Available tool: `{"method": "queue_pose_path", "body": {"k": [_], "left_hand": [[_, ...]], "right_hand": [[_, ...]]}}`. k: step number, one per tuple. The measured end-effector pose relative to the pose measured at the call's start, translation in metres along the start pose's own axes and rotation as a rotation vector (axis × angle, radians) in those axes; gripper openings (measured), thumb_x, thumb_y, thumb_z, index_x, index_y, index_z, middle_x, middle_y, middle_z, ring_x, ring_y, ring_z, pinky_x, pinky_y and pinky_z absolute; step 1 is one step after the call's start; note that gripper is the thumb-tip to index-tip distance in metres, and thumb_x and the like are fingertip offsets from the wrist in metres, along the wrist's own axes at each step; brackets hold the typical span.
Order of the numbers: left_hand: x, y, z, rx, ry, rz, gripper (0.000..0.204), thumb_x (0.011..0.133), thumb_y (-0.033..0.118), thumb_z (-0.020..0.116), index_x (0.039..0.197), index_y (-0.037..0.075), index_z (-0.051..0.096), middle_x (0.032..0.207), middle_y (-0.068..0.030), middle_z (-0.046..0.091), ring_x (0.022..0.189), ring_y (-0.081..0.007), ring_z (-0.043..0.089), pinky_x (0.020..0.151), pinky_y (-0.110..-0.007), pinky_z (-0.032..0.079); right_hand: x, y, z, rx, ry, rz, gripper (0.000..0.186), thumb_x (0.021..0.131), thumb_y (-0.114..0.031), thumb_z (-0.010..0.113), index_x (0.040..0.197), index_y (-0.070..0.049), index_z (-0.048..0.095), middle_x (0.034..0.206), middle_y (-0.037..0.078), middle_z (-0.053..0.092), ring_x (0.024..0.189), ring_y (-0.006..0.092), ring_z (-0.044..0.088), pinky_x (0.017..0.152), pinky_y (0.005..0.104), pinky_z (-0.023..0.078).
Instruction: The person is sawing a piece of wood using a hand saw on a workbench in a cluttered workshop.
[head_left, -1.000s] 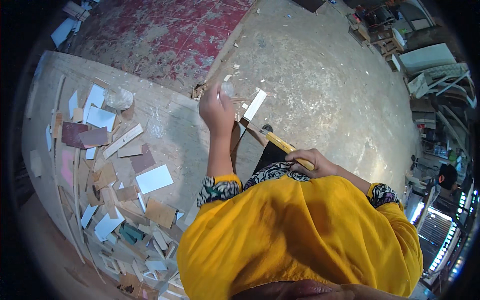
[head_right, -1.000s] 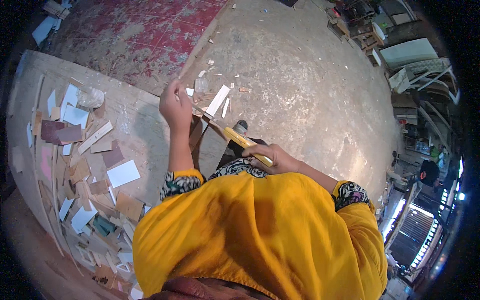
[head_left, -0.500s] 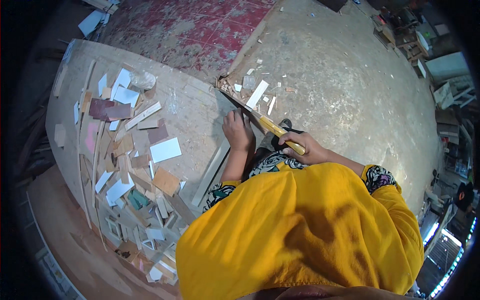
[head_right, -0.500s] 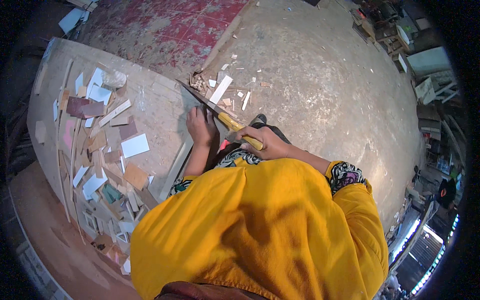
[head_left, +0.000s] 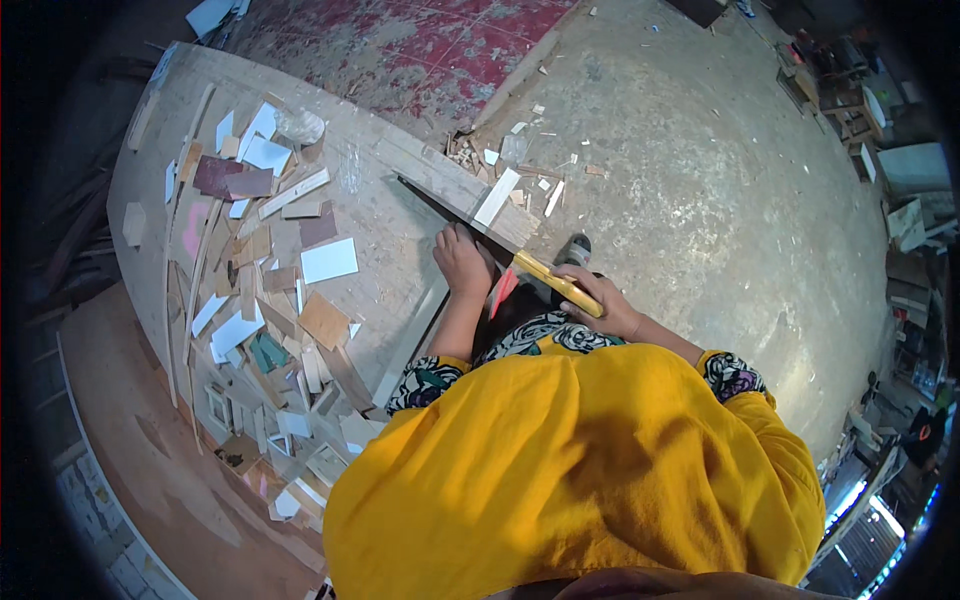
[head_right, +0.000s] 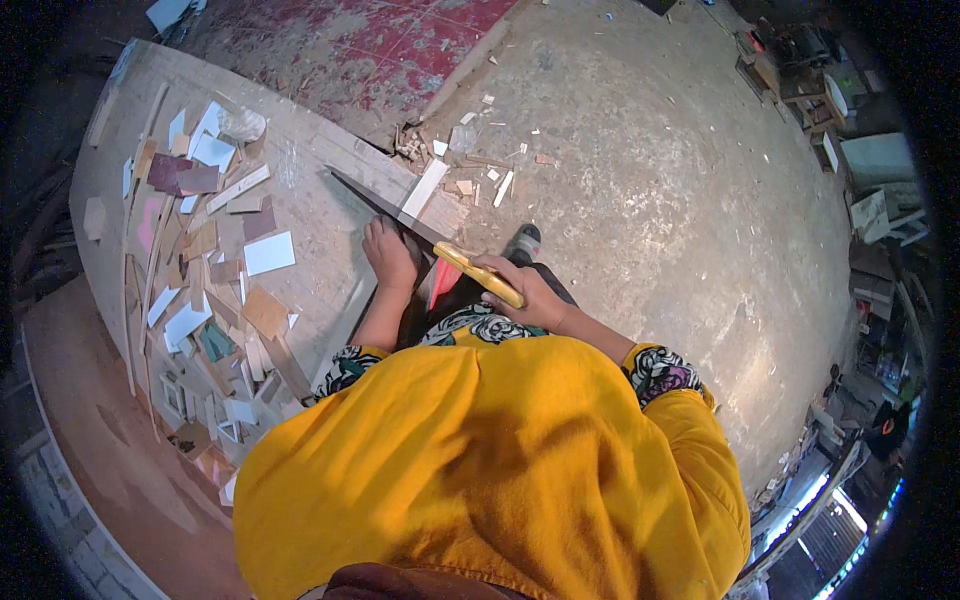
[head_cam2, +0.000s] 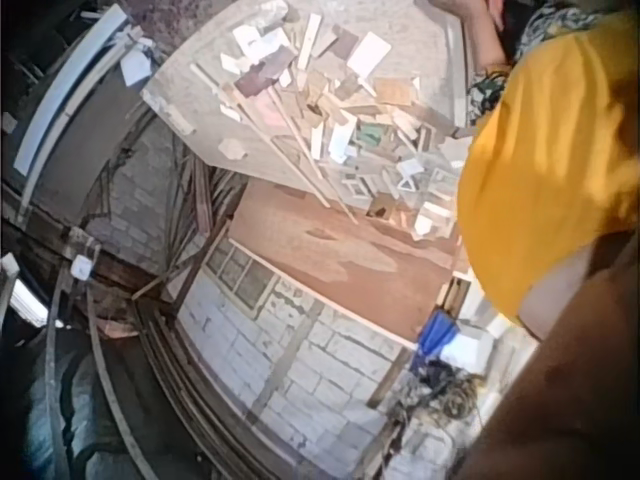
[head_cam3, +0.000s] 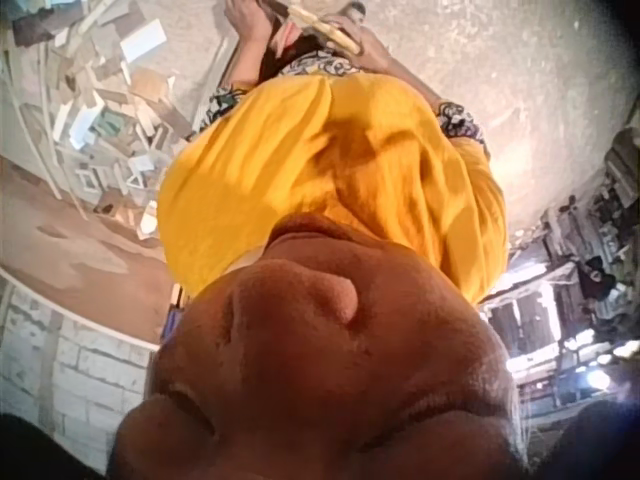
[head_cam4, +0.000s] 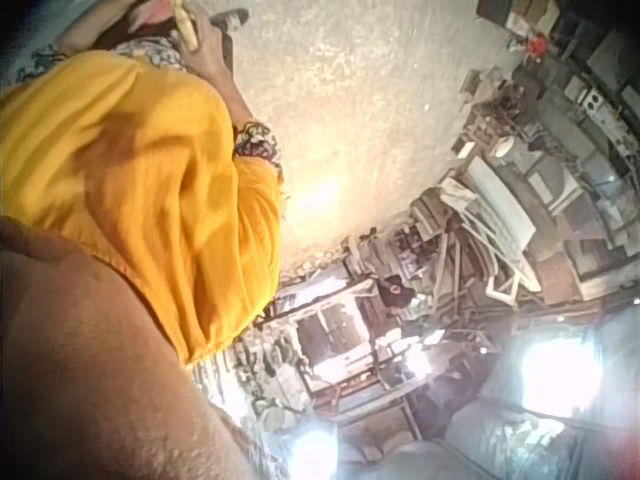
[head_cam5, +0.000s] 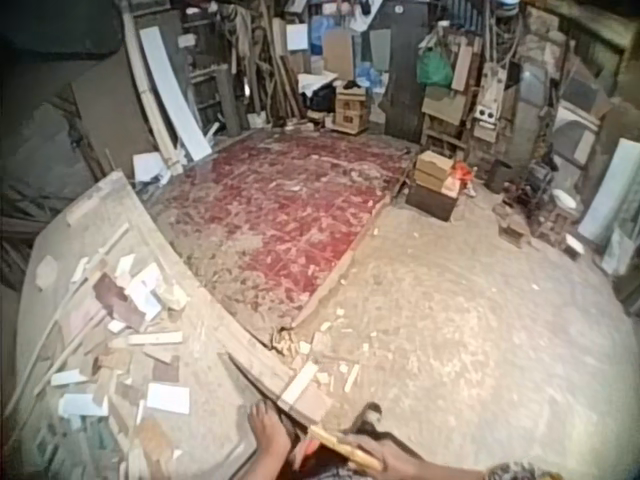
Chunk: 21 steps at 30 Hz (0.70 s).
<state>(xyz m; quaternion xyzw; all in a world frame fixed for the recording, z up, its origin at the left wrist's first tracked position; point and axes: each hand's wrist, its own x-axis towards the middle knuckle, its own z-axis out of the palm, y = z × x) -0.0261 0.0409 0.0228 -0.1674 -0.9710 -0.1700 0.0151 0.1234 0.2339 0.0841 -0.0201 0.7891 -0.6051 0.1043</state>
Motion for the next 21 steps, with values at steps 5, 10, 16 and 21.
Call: {"method": "queue_pose_path", "body": {"k": [5,10,16,21], "left_hand": [[-0.005,0.005,0.003,-0.043,0.151,-0.027,0.03,0.071,0.015,0.056,0.097,0.001,0.055,0.105,-0.0145,0.053,0.102,-0.0318,0.049,0.083,-0.042,0.041],[-0.009,-0.003,0.019,0.022,0.183,-0.082,0.032,0.068,0.015,0.057,0.098,0.003,0.057,0.105,-0.0119,0.054,0.103,-0.028,0.049,0.084,-0.04,0.04],[-0.007,-0.005,0.019,0.151,0.212,-0.059,0.032,0.068,0.015,0.058,0.097,0.003,0.059,0.107,-0.0107,0.055,0.101,-0.0288,0.049,0.081,-0.04,0.04],[-0.009,-0.003,0.015,0.05,0.278,-0.043,0.031,0.066,0.014,0.065,0.095,0.005,0.06,0.099,-0.008,0.054,0.096,-0.0282,0.05,0.076,-0.04,0.04]], "right_hand": [[0.004,0.005,-0.002,0.043,0.087,-0.104,0.048,0.079,-0.006,0.063,0.124,-0.009,0.046,0.119,0.015,0.056,0.105,0.0322,0.058,0.087,0.0338,0.045],[0.004,0.015,0.004,0.042,0.05,-0.142,0.046,0.079,-0.001,0.057,0.125,-0.005,0.05,0.121,0.017,0.056,0.113,0.0295,0.055,0.093,0.0325,0.042],[0.001,0.025,0.017,0.025,0.072,-0.137,0.048,0.077,0.001,0.059,0.124,-0.004,0.051,0.115,0.02,0.059,0.102,0.0307,0.062,0.084,0.029,0.047],[-0.043,0.047,0.012,0.015,0.203,-0.238,0.048,0.075,0.001,0.061,0.122,-0.007,0.054,0.11,0.02,0.061,0.088,0.0319,0.065,0.072,0.0335,0.051]]}}
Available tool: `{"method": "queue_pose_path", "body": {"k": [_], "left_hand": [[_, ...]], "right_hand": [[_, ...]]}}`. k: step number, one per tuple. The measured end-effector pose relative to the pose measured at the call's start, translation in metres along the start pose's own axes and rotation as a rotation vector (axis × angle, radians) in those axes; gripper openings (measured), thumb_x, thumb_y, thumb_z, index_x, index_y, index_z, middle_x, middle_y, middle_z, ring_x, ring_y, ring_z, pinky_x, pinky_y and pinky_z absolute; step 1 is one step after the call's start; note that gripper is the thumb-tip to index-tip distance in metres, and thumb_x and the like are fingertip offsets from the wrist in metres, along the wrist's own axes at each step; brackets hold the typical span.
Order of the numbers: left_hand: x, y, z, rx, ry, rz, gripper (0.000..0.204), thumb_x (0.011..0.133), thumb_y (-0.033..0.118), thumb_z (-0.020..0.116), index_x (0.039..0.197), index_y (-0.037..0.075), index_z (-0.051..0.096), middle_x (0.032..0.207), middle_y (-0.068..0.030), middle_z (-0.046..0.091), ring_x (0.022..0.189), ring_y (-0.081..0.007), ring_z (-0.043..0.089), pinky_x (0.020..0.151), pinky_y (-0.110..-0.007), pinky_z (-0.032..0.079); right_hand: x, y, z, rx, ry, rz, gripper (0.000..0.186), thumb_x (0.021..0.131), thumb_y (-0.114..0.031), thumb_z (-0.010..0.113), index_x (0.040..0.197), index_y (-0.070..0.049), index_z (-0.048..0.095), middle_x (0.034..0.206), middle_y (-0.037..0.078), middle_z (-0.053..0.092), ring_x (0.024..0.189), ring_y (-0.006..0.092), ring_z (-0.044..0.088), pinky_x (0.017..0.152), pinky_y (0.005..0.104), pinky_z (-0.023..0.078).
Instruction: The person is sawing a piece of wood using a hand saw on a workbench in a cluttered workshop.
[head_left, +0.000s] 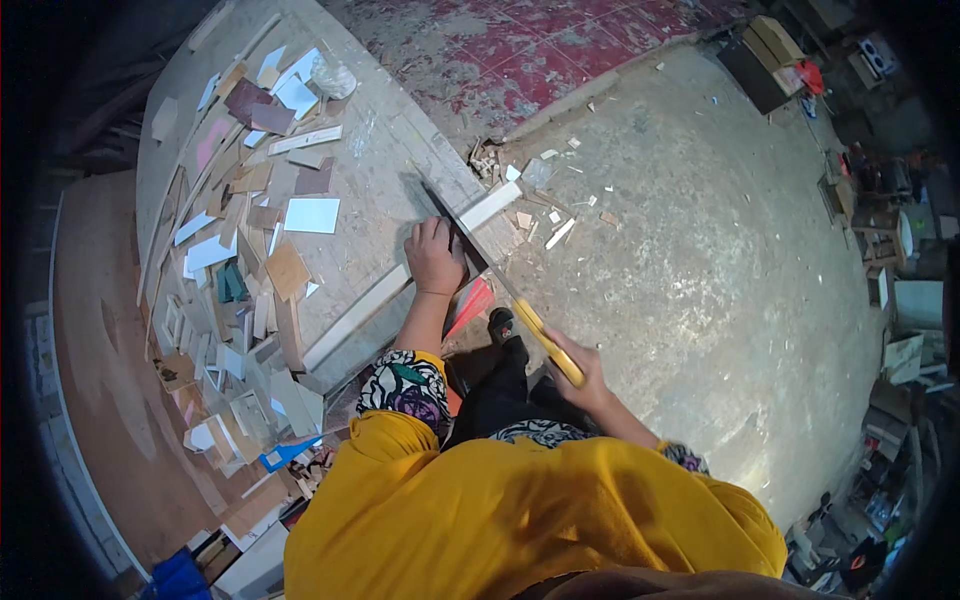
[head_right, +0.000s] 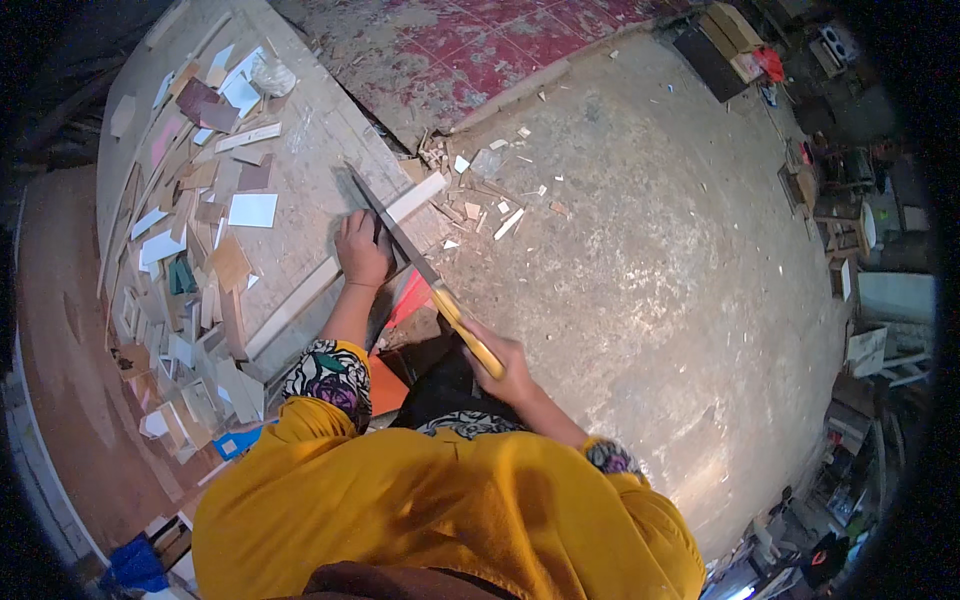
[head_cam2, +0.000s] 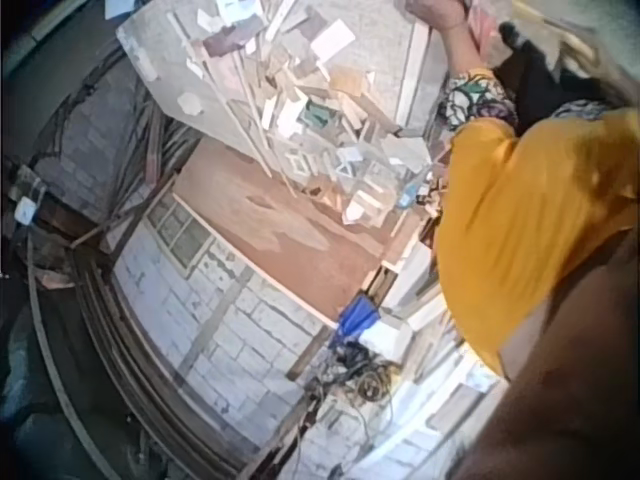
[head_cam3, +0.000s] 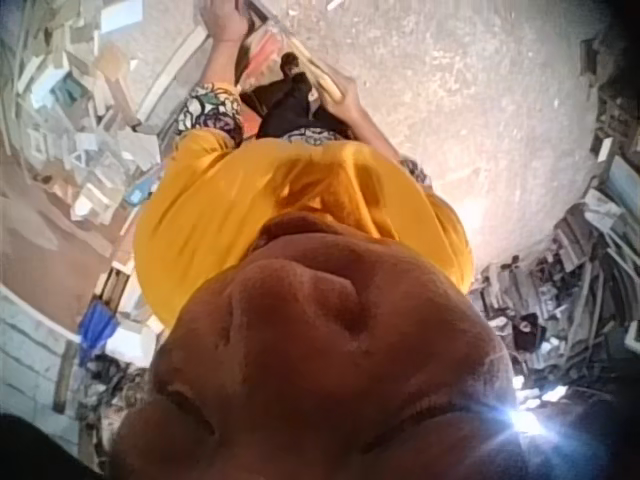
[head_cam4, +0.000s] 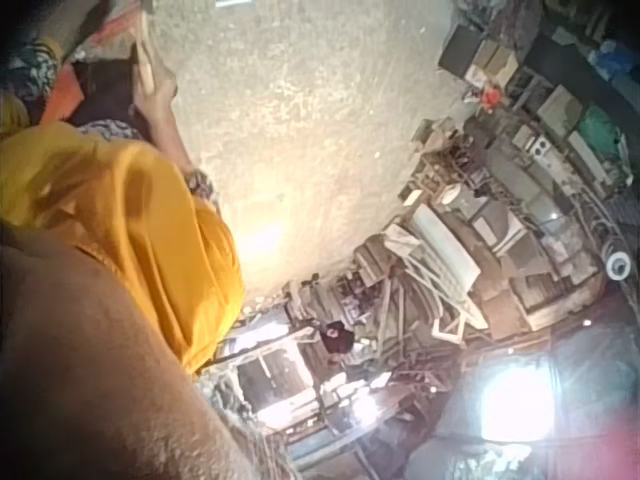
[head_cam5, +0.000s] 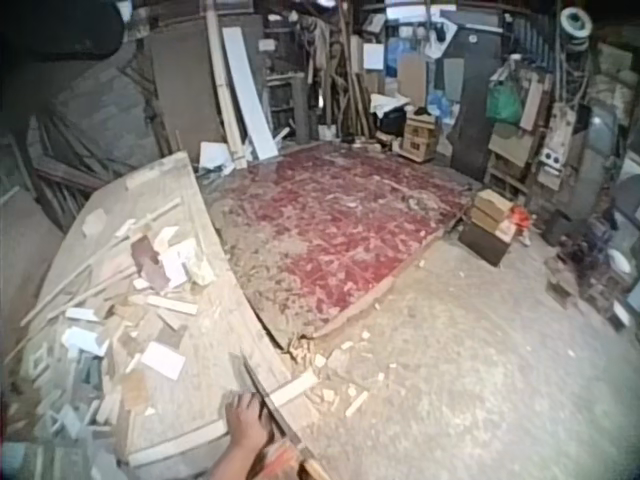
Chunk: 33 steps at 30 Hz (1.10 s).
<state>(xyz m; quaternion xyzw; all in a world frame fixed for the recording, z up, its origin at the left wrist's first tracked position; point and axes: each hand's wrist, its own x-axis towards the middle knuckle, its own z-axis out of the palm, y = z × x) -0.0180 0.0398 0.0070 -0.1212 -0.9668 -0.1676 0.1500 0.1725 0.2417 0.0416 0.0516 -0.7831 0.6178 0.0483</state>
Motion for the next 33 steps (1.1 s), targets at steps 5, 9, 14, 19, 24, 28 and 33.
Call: {"method": "queue_pose_path", "body": {"k": [5,9,14,19,24,28,33], "left_hand": [[-0.001,0.008,-0.005,-0.098,0.022,0.03,0.028,0.067,0.013,0.065,0.094,0.005,0.062,0.094,-0.0071,0.056,0.092,-0.0276,0.051,0.076,-0.04,0.04],[0.008,0.005,-0.004,-0.129,0.084,-0.016,0.023,0.066,0.009,0.061,0.088,0.002,0.061,0.094,-0.0106,0.056,0.092,-0.0311,0.052,0.078,-0.041,0.041],[0.011,-0.009,0.004,-0.043,0.052,-0.087,0.02,0.068,0.009,0.057,0.086,0.001,0.061,0.093,-0.0117,0.055,0.09,-0.0321,0.052,0.076,-0.041,0.042],[0.013,0.0,-0.003,-0.004,0.072,-0.043,0.022,0.069,0.011,0.06,0.089,0.004,0.062,0.093,-0.009,0.055,0.092,-0.0288,0.051,0.075,-0.04,0.041],[0.014,0.001,-0.002,0.015,0.077,-0.065,0.026,0.069,0.01,0.061,0.094,0.003,0.061,0.096,-0.0091,0.055,0.094,-0.0294,0.051,0.077,-0.04,0.041],[0.014,-0.004,0.0,-0.047,0.057,-0.036,0.028,0.072,0.014,0.063,0.098,0.006,0.06,0.098,-0.009,0.055,0.096,-0.0292,0.051,0.08,-0.04,0.041],[0.019,-0.018,-0.007,-0.153,-0.032,0.052,0.032,0.074,0.018,0.064,0.105,0.01,0.059,0.1,-0.0079,0.055,0.098,-0.0287,0.05,0.082,-0.04,0.041]], "right_hand": [[-0.008,-0.011,-0.009,0.027,-0.004,0.034,0.047,0.076,0.003,0.061,0.121,-0.003,0.054,0.112,0.02,0.061,0.098,0.0279,0.064,0.081,0.0311,0.05],[0.009,-0.011,-0.004,-0.047,0.012,-0.077,0.048,0.076,-0.002,0.063,0.123,-0.005,0.053,0.108,0.021,0.062,0.086,0.0309,0.066,0.074,0.0333,0.052],[0.013,-0.013,0.025,-0.158,-0.109,-0.08,0.057,0.075,-0.004,0.064,0.13,-0.013,0.049,0.094,0.02,0.064,0.074,0.0351,0.064,0.065,0.036,0.051],[0.02,-0.003,-0.002,-0.058,-0.01,-0.102,0.054,0.077,-0.003,0.064,0.129,-0.01,0.049,0.1,0.02,0.064,0.081,0.0348,0.065,0.07,0.0331,0.052],[0.022,-0.02,-0.021,-0.023,-0.094,-0.042,0.05,0.076,-0.002,0.064,0.125,-0.004,0.051,0.109,0.02,0.062,0.092,0.03,0.065,0.077,0.0303,0.049],[0.009,-0.04,-0.052,-0.009,-0.039,0.009,0.048,0.077,-0.003,0.064,0.123,-0.001,0.051,0.114,0.017,0.06,0.104,0.0251,0.06,0.089,0.0296,0.044],[-0.002,-0.056,-0.091,-0.067,0.049,0.115,0.048,0.08,-0.003,0.063,0.126,-0.002,0.05,0.12,0.016,0.058,0.113,0.0244,0.055,0.096,0.031,0.039]]}}
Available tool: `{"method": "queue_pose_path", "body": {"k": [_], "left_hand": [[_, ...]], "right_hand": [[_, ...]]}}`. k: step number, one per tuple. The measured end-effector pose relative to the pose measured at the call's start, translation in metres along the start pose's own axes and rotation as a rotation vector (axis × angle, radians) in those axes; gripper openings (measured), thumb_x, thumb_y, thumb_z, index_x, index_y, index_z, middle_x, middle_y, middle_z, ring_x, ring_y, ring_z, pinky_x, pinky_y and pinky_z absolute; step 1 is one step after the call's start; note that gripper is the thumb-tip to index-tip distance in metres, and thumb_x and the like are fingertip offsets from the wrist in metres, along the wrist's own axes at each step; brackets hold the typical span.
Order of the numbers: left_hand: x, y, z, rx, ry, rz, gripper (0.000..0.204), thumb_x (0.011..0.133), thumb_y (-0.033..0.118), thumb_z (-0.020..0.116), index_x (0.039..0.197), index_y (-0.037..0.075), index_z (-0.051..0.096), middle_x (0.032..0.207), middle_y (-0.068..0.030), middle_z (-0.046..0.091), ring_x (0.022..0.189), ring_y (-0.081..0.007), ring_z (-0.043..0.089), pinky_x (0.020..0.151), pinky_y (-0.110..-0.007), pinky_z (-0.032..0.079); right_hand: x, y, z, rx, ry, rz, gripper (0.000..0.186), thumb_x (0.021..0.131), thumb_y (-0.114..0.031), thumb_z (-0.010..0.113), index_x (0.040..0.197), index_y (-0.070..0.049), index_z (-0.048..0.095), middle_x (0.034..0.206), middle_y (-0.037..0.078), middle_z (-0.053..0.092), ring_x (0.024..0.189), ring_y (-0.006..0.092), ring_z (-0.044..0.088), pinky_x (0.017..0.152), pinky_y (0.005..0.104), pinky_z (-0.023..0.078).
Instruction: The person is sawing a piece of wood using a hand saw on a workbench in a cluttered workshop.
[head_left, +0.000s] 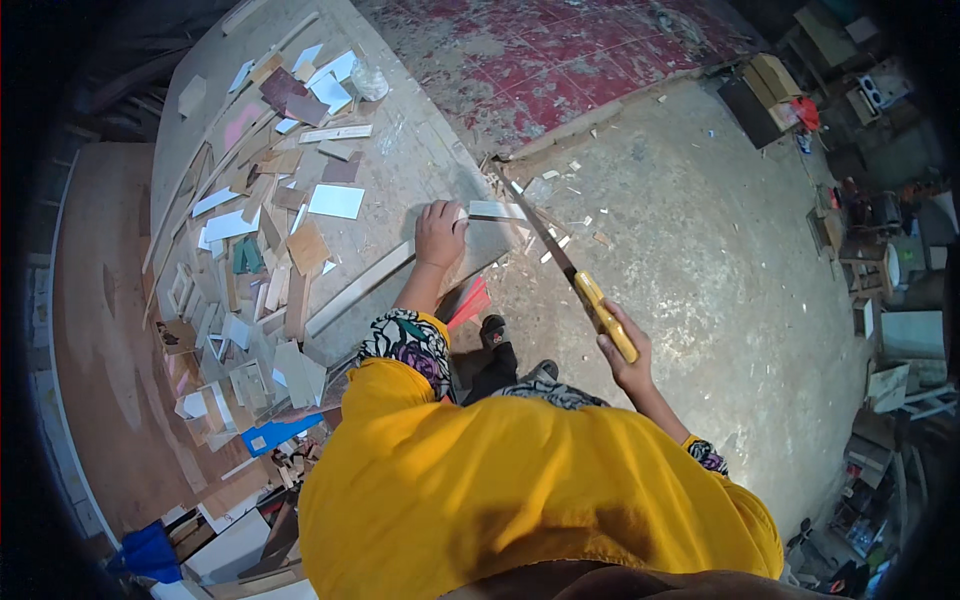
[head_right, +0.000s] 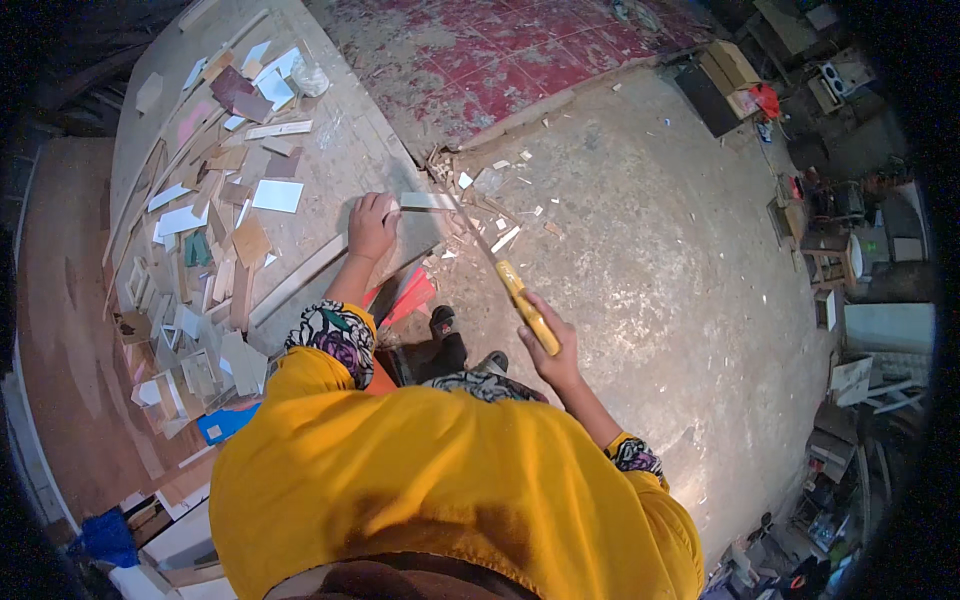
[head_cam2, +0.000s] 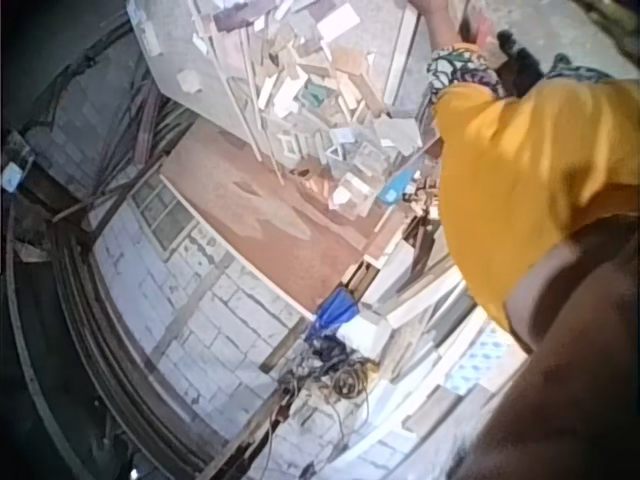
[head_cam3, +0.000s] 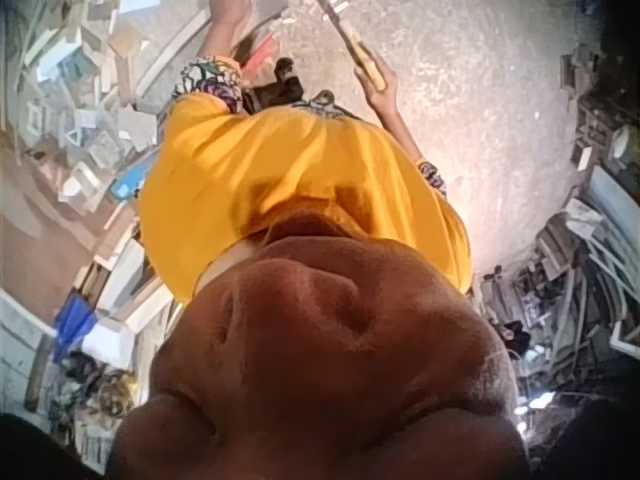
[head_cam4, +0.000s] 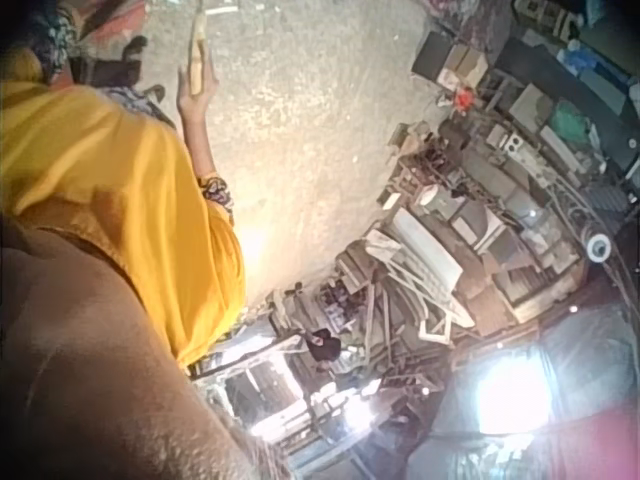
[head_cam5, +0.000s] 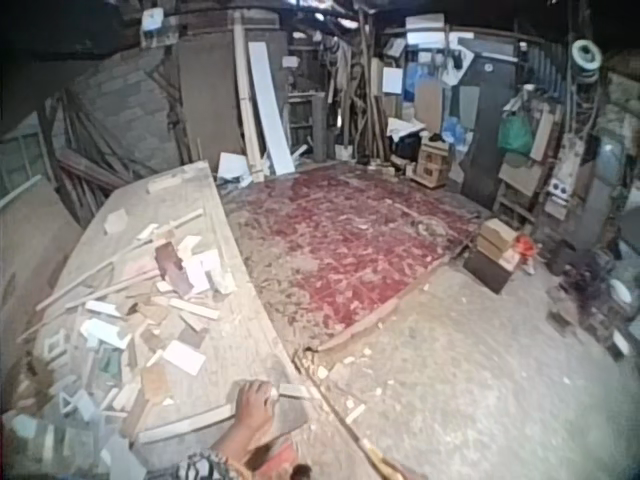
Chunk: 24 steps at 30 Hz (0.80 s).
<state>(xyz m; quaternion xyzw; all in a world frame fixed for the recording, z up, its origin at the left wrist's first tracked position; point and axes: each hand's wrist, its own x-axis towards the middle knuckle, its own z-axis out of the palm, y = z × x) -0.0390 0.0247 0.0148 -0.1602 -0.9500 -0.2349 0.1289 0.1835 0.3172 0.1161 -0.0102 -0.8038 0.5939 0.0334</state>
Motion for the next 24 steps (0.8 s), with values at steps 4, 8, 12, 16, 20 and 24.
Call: {"method": "queue_pose_path", "body": {"k": [4,8,12,16,20,24], "left_hand": [[0.008,0.005,-0.005,0.025,-0.014,-0.017,0.046,0.072,0.022,0.067,0.116,0.011,0.055,0.112,-0.0069,0.053,0.108,-0.0278,0.047,0.087,-0.044,0.039],[0.025,0.019,-0.013,-0.007,-0.05,0.123,0.047,0.071,0.02,0.069,0.115,0.011,0.055,0.12,-0.0097,0.051,0.112,-0.0298,0.046,0.091,-0.046,0.038],[0.038,0.018,0.001,0.057,-0.187,0.332,0.04,0.072,0.02,0.068,0.109,0.012,0.058,0.112,-0.0077,0.053,0.111,-0.0279,0.047,0.088,-0.044,0.04],[0.049,0.007,0.016,-0.082,-0.221,0.094,0.027,0.074,0.016,0.066,0.099,0.008,0.061,0.103,-0.0114,0.058,0.102,-0.0316,0.053,0.084,-0.041,0.044],[0.058,-0.003,0.022,-0.344,-0.153,-0.112,0.024,0.075,0.013,0.063,0.098,0.005,0.06,0.101,-0.0146,0.059,0.097,-0.0338,0.055,0.085,-0.041,0.044],[0.065,-0.008,0.024,-0.325,-0.24,-0.184,0.024,0.075,0.012,0.061,0.098,0.004,0.06,0.102,-0.0147,0.059,0.098,-0.0338,0.054,0.085,-0.042,0.044]], "right_hand": [[-0.011,-0.013,-0.018,-0.089,0.089,0.003,0.048,0.08,-0.003,0.062,0.126,-0.003,0.049,0.117,0.015,0.06,0.11,0.0226,0.057,0.094,0.0299,0.041],[-0.007,-0.025,-0.014,-0.077,0.129,0.009,0.049,0.079,0.0,0.062,0.126,-0.003,0.05,0.113,0.014,0.062,0.105,0.0191,0.059,0.09,0.0278,0.042],[-0.002,-0.034,0.001,-0.087,0.138,0.033,0.046,0.078,0.002,0.061,0.124,-0.002,0.052,0.11,0.014,0.062,0.1,0.0167,0.059,0.087,0.025,0.042],[0.008,-0.036,0.016,-0.035,0.153,-0.032,0.046,0.078,0.003,0.061,0.123,-0.003,0.053,0.109,0.013,0.063,0.097,0.0161,0.06,0.085,0.0245,0.042],[0.021,-0.032,0.023,-0.002,0.09,0.021,0.045,0.078,0.002,0.063,0.122,-0.003,0.054,0.109,0.013,0.063,0.096,0.0166,0.061,0.083,0.0254,0.043],[0.049,-0.026,0.013,-0.02,0.0,0.011,0.044,0.078,0.001,0.064,0.121,-0.004,0.054,0.109,0.014,0.063,0.098,0.019,0.062,0.084,0.0265,0.044]]}}
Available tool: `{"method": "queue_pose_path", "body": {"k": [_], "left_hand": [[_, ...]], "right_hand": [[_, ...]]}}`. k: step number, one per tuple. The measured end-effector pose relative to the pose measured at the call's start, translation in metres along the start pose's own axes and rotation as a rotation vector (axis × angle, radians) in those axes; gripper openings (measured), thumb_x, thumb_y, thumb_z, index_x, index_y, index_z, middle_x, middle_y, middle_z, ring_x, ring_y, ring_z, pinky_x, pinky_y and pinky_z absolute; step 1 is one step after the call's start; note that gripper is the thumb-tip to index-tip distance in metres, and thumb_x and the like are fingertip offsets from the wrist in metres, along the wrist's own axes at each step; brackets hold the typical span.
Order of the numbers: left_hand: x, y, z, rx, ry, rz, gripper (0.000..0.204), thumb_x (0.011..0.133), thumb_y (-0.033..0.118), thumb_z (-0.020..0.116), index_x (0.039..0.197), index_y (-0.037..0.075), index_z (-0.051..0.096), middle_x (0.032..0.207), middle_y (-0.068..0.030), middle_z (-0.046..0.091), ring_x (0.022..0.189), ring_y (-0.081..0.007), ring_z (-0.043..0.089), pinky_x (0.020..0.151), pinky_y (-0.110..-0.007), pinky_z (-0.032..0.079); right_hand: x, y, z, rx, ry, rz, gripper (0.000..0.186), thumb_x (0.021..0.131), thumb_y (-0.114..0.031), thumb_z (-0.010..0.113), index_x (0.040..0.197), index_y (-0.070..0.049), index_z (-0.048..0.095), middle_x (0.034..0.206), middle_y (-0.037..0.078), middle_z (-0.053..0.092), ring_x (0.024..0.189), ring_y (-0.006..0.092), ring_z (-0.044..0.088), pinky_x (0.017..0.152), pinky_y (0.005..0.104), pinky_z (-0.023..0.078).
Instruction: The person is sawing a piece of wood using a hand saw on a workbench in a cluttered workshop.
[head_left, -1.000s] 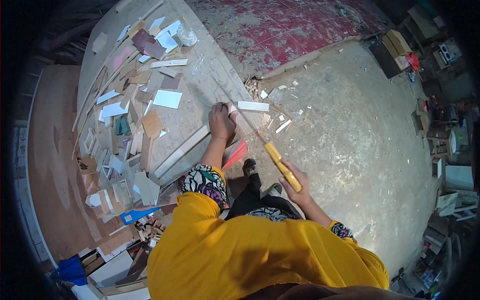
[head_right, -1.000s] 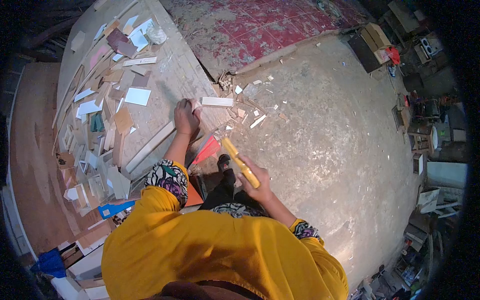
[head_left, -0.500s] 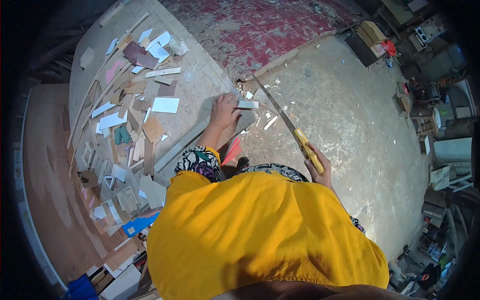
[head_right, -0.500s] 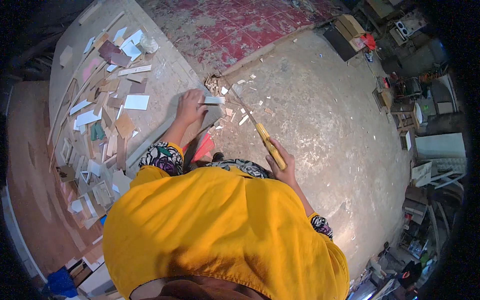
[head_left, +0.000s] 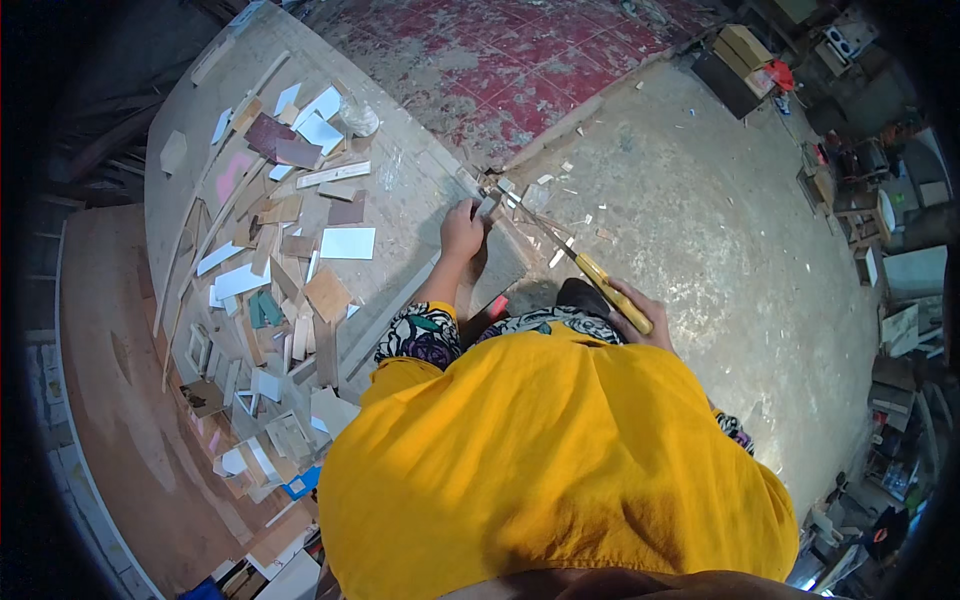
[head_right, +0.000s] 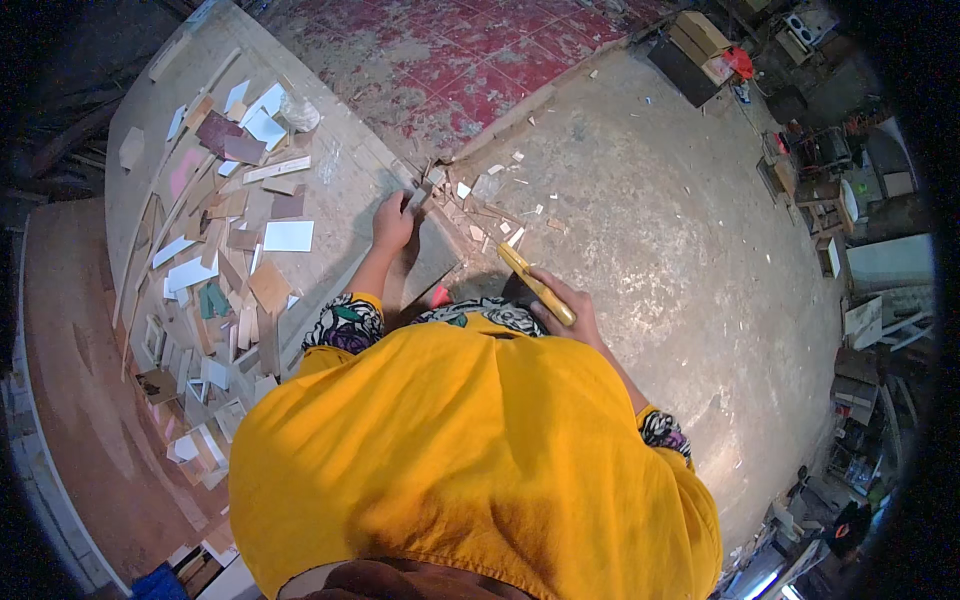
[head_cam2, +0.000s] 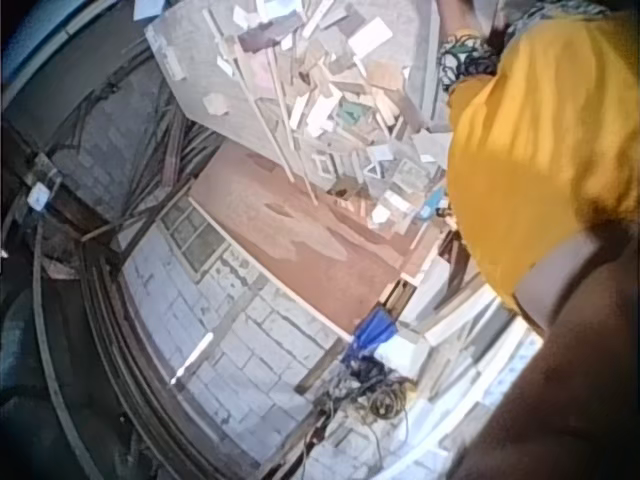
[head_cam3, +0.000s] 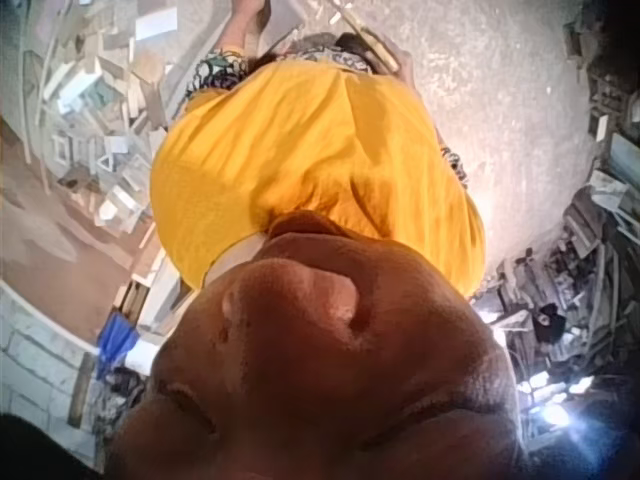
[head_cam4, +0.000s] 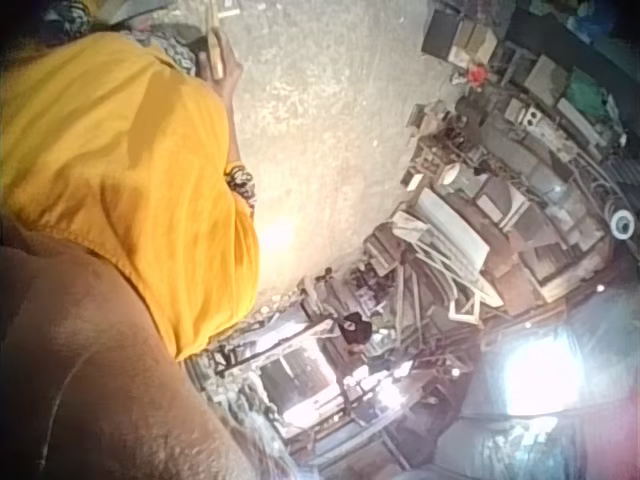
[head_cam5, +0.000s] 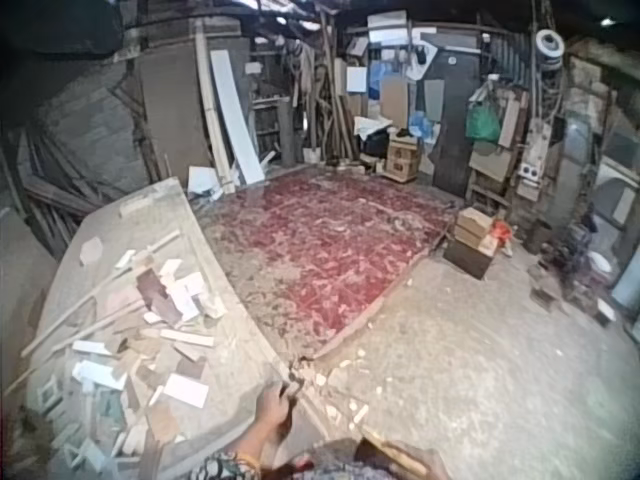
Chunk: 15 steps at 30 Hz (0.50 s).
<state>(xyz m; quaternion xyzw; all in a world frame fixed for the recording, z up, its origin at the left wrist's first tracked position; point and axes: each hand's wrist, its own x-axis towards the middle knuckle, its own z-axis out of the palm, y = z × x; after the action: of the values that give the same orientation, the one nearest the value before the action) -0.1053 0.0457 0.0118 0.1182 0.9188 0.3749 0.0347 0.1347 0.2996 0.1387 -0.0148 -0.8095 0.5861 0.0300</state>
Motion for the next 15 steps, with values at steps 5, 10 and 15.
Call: {"method": "queue_pose_path", "body": {"k": [5,10,15], "left_hand": [[-0.008,0.006,0.0,0.097,0.192,0.083,0.03,0.073,0.016,0.066,0.101,0.006,0.06,0.098,-0.0122,0.059,0.096,-0.0337,0.053,0.083,-0.041,0.044],[-0.014,0.017,-0.005,0.235,0.172,0.19,0.037,0.07,0.021,0.07,0.103,0.007,0.06,0.097,-0.011,0.057,0.095,-0.031,0.052,0.081,-0.041,0.043],[-0.018,0.029,0.007,0.342,0.252,0.004,0.038,0.074,0.021,0.066,0.107,0.005,0.057,0.101,-0.0107,0.055,0.101,-0.0301,0.049,0.085,-0.041,0.038]], "right_hand": [[0.033,0.002,-0.019,0.021,-0.091,-0.02,0.044,0.08,-0.001,0.063,0.122,-0.003,0.053,0.112,0.014,0.062,0.103,0.0209,0.061,0.088,0.0278,0.043],[0.078,0.0,-0.041,0.027,-0.209,-0.05,0.044,0.08,-0.002,0.064,0.122,-0.003,0.053,0.112,0.014,0.063,0.101,0.0195,0.06,0.087,0.0277,0.043],[0.116,0.001,-0.056,0.005,-0.343,-0.137,0.046,0.078,-0.001,0.064,0.123,-0.005,0.053,0.112,0.014,0.063,0.1,0.023,0.062,0.086,0.0283,0.044]]}}
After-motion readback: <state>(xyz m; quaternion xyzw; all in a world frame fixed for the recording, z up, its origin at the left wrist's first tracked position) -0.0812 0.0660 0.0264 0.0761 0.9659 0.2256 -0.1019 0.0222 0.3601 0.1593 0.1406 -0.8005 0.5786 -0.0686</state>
